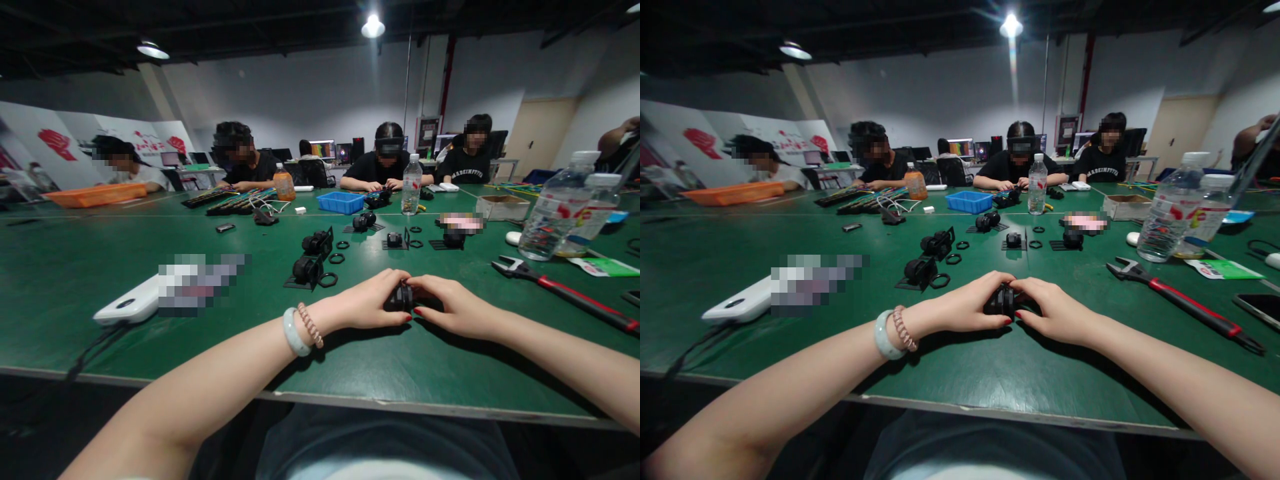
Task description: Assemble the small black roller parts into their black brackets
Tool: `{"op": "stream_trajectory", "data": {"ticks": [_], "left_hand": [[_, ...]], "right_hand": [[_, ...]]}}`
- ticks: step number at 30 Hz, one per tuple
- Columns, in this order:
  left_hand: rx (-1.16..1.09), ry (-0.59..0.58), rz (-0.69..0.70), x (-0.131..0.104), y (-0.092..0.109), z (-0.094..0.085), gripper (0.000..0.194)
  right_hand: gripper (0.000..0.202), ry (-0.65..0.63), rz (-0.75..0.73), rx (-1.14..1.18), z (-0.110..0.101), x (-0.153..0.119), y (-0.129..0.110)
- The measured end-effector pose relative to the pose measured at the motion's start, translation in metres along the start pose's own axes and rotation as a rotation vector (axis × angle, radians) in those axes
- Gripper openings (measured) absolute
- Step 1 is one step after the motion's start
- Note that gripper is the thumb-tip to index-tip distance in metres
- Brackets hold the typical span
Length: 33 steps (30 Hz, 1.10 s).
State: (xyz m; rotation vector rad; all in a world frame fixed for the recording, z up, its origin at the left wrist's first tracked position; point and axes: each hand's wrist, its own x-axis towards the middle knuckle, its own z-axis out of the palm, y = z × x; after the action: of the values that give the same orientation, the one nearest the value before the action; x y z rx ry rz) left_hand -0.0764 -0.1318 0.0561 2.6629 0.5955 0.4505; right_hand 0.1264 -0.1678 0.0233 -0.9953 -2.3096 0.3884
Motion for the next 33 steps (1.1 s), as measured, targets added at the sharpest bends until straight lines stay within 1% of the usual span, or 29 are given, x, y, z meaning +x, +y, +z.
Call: {"op": "stream_trajectory", "data": {"ticks": [6,22,33], "left_hand": [[0.000,0.005,-0.003,-0.0004,-0.0010,0.0008,0.053],[0.001,0.010,0.016,-0.0010,0.0005,-0.0001,0.053],[0.036,0.010,0.021,-0.0009,0.0001,0.0002,0.052]], "right_hand": [[0.040,-0.007,0.014,0.003,-0.0008,-0.0001,-0.0020],[0.043,-0.006,0.003,0.003,-0.0013,-0.0006,-0.0012],[0.043,-0.005,0.002,0.001,-0.0016,0.0000,-0.0019]]}}
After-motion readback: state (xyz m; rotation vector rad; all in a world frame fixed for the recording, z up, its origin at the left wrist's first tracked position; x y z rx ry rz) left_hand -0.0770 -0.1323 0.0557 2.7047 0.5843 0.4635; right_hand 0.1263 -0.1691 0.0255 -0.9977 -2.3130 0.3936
